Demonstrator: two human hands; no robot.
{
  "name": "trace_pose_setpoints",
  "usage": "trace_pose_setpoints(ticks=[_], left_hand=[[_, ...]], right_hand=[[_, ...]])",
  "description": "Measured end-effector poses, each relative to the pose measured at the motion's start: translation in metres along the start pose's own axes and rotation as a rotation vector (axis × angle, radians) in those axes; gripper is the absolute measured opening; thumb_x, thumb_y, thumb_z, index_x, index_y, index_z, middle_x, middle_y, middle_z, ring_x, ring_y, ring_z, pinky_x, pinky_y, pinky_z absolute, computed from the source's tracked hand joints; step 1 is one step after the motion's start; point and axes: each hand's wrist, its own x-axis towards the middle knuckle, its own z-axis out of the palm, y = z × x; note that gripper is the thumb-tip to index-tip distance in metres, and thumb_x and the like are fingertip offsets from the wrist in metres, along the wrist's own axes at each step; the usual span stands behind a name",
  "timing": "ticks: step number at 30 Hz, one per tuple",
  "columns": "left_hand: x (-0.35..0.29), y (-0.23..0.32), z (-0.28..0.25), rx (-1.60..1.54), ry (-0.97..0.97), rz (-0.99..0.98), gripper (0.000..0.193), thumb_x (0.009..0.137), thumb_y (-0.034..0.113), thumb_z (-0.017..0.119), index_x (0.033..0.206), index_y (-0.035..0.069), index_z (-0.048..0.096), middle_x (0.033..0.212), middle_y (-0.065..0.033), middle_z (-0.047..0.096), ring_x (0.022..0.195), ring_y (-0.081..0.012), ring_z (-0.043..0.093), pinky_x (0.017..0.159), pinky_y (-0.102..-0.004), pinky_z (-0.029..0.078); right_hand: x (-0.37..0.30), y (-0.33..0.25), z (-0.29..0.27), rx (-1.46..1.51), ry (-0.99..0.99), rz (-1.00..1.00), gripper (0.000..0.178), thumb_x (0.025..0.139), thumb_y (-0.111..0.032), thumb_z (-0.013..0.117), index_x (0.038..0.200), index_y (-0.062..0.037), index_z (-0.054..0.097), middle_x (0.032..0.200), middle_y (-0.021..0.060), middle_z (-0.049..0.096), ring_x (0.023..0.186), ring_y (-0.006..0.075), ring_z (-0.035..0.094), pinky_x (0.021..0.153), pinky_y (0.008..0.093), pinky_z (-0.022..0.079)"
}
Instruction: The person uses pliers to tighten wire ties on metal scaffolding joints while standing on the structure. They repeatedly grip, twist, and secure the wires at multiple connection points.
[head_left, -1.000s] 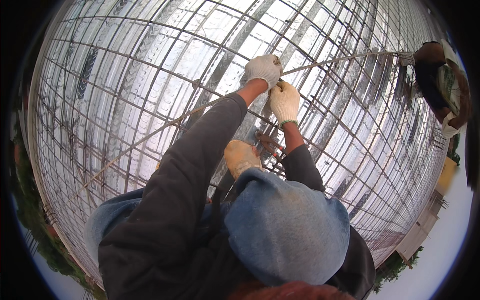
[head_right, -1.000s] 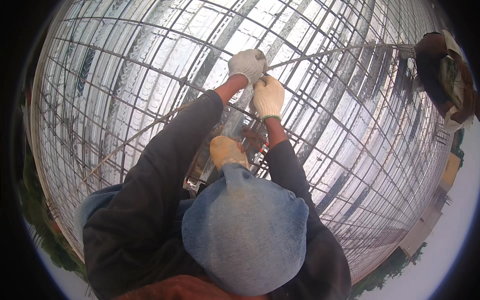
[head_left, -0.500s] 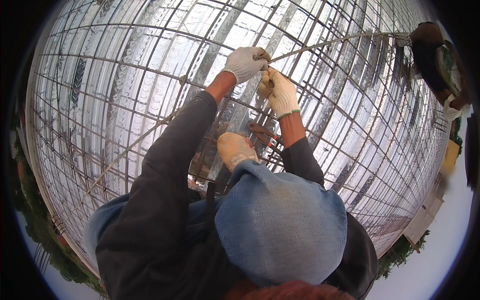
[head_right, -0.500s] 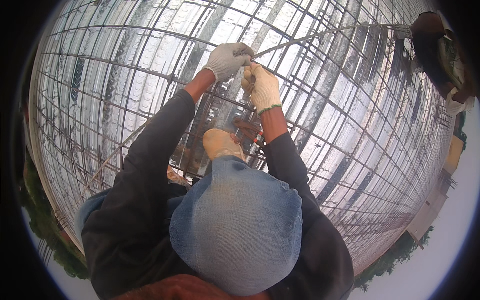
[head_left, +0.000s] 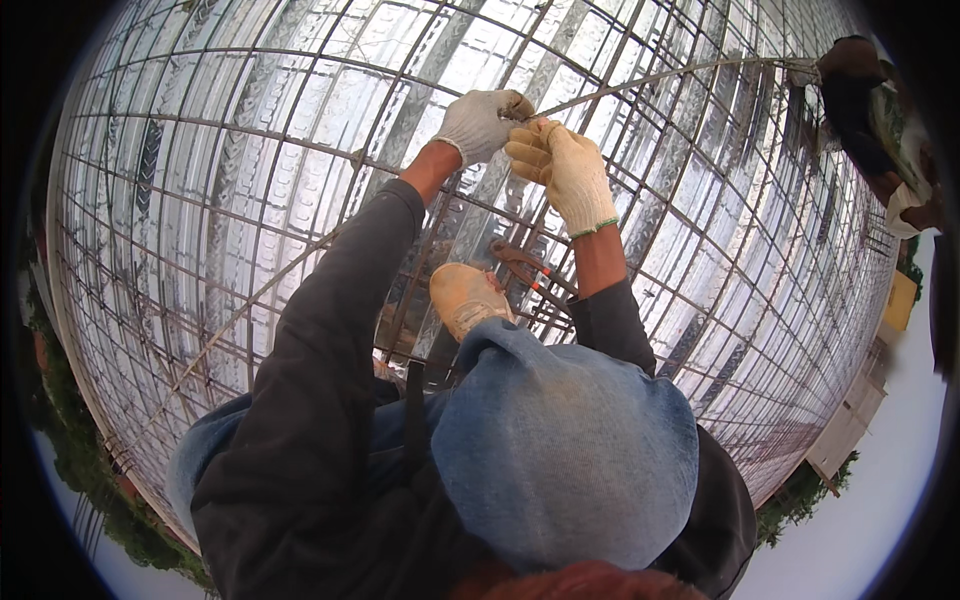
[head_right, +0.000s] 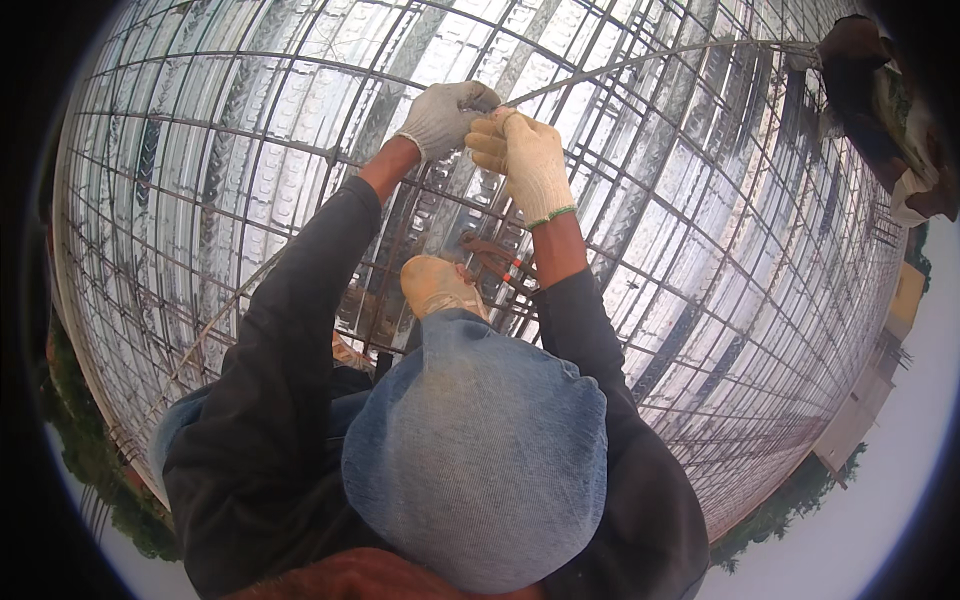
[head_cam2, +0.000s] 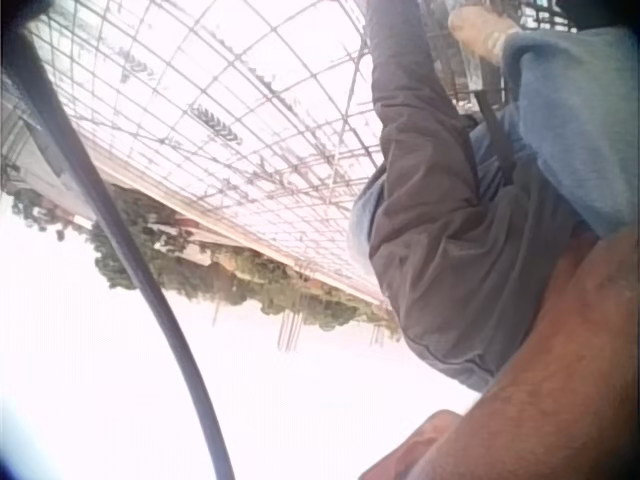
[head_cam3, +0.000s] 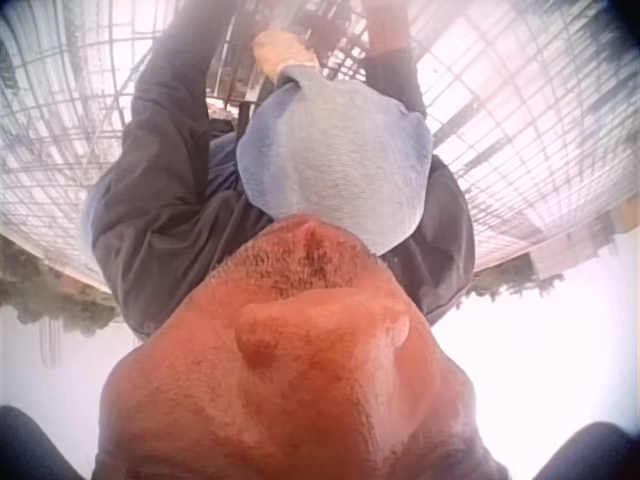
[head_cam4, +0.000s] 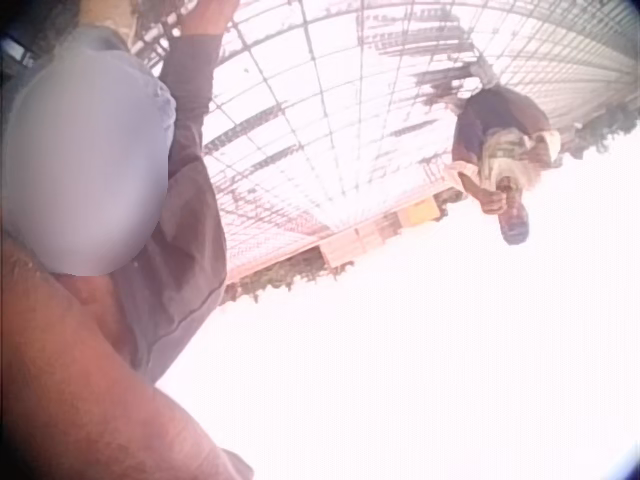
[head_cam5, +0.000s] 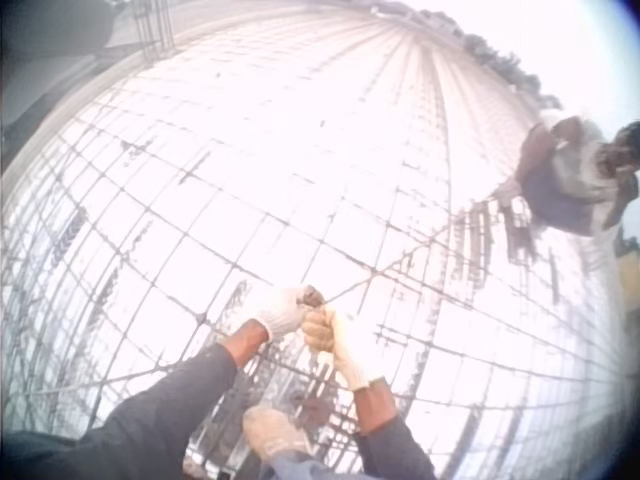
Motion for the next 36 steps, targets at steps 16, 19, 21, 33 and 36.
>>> trace_pose_setpoints(ticks=[16, 19, 21, 33, 36], left_hand=[[-0.010, 0.009, 0.015, 0.118, 0.125, 0.007, 0.047, 0.093, 0.045, 0.082, 0.131, 0.018, 0.082, 0.123, -0.0055, 0.085, 0.112, -0.0279, 0.081, 0.101, -0.0413, 0.061], [-0.011, 0.006, 0.015, 0.142, 0.131, 0.002, 0.047, 0.093, 0.047, 0.082, 0.131, 0.019, 0.081, 0.123, -0.0047, 0.085, 0.111, -0.0280, 0.081, 0.100, -0.0416, 0.061], [-0.011, 0.003, 0.018, 0.174, 0.176, 0.036, 0.044, 0.095, 0.047, 0.080, 0.129, 0.019, 0.081, 0.118, -0.0056, 0.086, 0.110, -0.0283, 0.081, 0.098, -0.0422, 0.062], [-0.014, 0.007, 0.011, 0.094, 0.097, -0.015, 0.035, 0.100, 0.040, 0.077, 0.127, 0.019, 0.082, 0.113, -0.0096, 0.085, 0.104, -0.0283, 0.082, 0.096, -0.0415, 0.062], [-0.009, 0.004, 0.005, 0.013, 0.053, -0.026, 0.039, 0.099, 0.042, 0.077, 0.127, 0.016, 0.082, 0.112, -0.0113, 0.085, 0.105, -0.0267, 0.081, 0.096, -0.0408, 0.061]], right_hand=[[0.016, 0.005, -0.038, -0.594, 0.215, -0.567, 0.038, 0.103, -0.014, 0.060, 0.132, 0.0036, 0.077, 0.112, 0.0179, 0.083, 0.099, 0.0248, 0.081, 0.091, 0.0392, 0.063], [0.026, -0.006, -0.037, -0.951, 0.060, -0.661, 0.037, 0.099, -0.015, 0.068, 0.131, -0.0008, 0.079, 0.117, 0.0180, 0.083, 0.102, 0.0306, 0.081, 0.095, 0.0429, 0.062], [0.029, -0.013, -0.032, -1.075, -0.045, -0.609, 0.039, 0.096, -0.017, 0.071, 0.131, -0.0030, 0.080, 0.119, 0.0185, 0.082, 0.104, 0.0340, 0.080, 0.096, 0.0448, 0.062], [0.036, 0.015, -0.050, -1.030, -0.061, -0.766, 0.032, 0.092, -0.010, 0.076, 0.124, -0.0076, 0.083, 0.111, 0.0133, 0.081, 0.099, 0.0305, 0.080, 0.090, 0.0411, 0.063], [0.038, 0.020, -0.050, -1.139, -0.038, -0.889, 0.028, 0.093, -0.008, 0.078, 0.121, -0.0089, 0.083, 0.106, 0.0096, 0.081, 0.094, 0.0271, 0.080, 0.085, 0.0395, 0.064]])
